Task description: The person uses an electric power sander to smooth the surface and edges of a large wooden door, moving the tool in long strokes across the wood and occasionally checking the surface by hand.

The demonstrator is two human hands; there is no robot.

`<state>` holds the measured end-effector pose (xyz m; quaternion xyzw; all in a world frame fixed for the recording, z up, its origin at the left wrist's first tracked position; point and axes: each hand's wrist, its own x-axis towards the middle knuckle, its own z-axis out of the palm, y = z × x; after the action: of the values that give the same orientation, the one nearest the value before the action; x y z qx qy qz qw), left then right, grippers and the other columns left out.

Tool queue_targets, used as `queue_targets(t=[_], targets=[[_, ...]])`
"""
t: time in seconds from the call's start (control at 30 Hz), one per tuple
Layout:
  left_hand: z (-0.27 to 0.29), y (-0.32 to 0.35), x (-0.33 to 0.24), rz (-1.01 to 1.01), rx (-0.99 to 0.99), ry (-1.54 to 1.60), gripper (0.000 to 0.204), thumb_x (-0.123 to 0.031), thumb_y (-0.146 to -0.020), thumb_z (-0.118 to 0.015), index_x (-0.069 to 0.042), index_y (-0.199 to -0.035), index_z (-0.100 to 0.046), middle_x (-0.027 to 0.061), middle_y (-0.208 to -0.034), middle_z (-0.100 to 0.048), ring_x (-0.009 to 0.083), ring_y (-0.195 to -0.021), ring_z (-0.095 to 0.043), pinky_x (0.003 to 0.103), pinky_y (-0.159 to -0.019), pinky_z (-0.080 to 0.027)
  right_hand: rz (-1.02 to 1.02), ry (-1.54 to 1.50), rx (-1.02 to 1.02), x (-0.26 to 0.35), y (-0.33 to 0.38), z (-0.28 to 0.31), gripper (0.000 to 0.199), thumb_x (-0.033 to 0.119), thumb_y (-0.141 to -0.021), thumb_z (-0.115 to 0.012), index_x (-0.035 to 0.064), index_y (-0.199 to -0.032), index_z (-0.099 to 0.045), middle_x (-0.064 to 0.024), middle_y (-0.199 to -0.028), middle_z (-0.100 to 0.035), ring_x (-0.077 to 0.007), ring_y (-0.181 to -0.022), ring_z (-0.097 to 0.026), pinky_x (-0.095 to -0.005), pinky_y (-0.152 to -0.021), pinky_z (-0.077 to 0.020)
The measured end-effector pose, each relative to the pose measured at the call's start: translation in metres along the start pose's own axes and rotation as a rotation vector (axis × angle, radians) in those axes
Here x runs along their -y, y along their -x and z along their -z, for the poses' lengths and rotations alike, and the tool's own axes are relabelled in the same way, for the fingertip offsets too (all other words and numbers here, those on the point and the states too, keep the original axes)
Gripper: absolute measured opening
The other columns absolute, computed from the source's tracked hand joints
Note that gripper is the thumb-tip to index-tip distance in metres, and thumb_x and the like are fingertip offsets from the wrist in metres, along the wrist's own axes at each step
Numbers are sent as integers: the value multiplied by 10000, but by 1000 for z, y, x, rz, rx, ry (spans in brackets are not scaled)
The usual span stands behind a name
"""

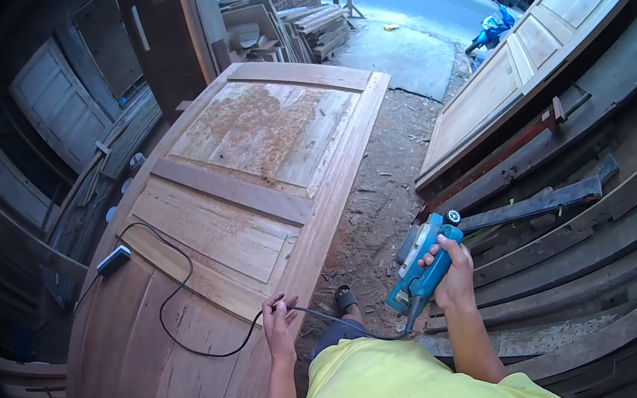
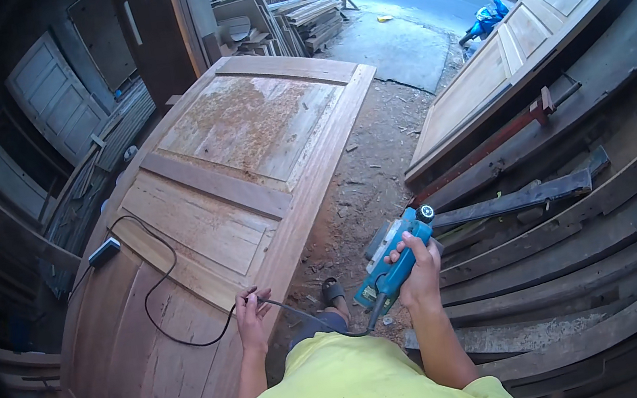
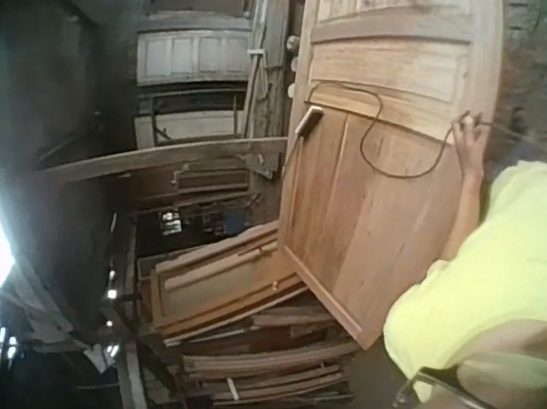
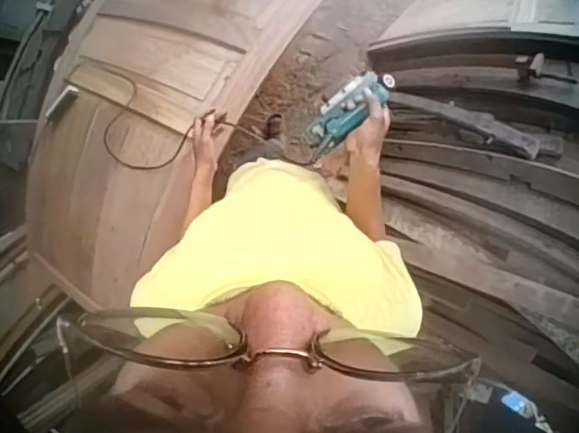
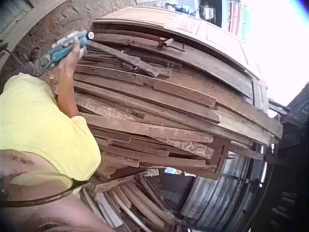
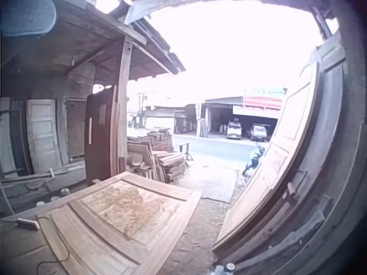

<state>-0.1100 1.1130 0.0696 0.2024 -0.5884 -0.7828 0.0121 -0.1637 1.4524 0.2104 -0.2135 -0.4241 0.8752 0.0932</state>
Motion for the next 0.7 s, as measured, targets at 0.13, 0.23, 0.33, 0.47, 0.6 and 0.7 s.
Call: queue_targets(t=[0.13,0.23,0.33,0.47,0.6,0.7], targets=[[-67,-96,-17,-367,220,-361,388,-143,-1069,-534,-9,-1430,-581,182,-1397,-689,264,-1371,-629,419,-1166,-474,-19,-27,-92,26,-88,13,206,261,-1032,-699,80,-1089,-619,-4,-855,-620,-141,-750,-609,-377,-797,-567],[-128,-181,-32,-619,361,-702,541,-38,-921,-608,-56,-1462,-591,166,-1414,-678,406,-1465,-527,516,-1242,-401,-28,-49,-156,56,-157,11,206,251,-1019,-709,86,-1076,-599,-12,-867,-599,-143,-738,-602,-372,-759,-561],[-207,-259,-34,-703,401,-786,544,-19,-904,-677,-97,-1437,-606,140,-1455,-665,472,-1510,-450,564,-1266,-357,33,-5,-232,82,-221,9,231,268,-1025,-699,70,-1122,-629,-6,-874,-590,-143,-752,-593,-370,-770,-550],[-293,-339,-45,-787,484,-803,487,-48,-915,-734,-98,-1386,-622,136,-1497,-653,462,-1521,-455,562,-1271,-355,103,-9,-245,122,-291,6,264,296,-1036,-696,60,-1137,-634,-3,-888,-592,-140,-759,-592,-351,-792,-539],[-375,-410,-49,-797,560,-797,466,-62,-919,-755,-96,-1366,-627,137,-1499,-658,461,-1531,-447,561,-1266,-363,105,16,-252,150,-380,4,278,321,-1049,-687,65,-1144,-636,-2,-897,-600,-131,-764,-600,-326,-781,-546],[-431,-463,-39,-811,518,-797,435,-87,-935,-750,-96,-1351,-625,143,-1517,-631,477,-1535,-430,576,-1259,-371,72,34,-244,167,-460,8,284,326,-1053,-690,65,-1151,-634,-10,-896,-607,-134,-763,-609,-318,-757,-552]])
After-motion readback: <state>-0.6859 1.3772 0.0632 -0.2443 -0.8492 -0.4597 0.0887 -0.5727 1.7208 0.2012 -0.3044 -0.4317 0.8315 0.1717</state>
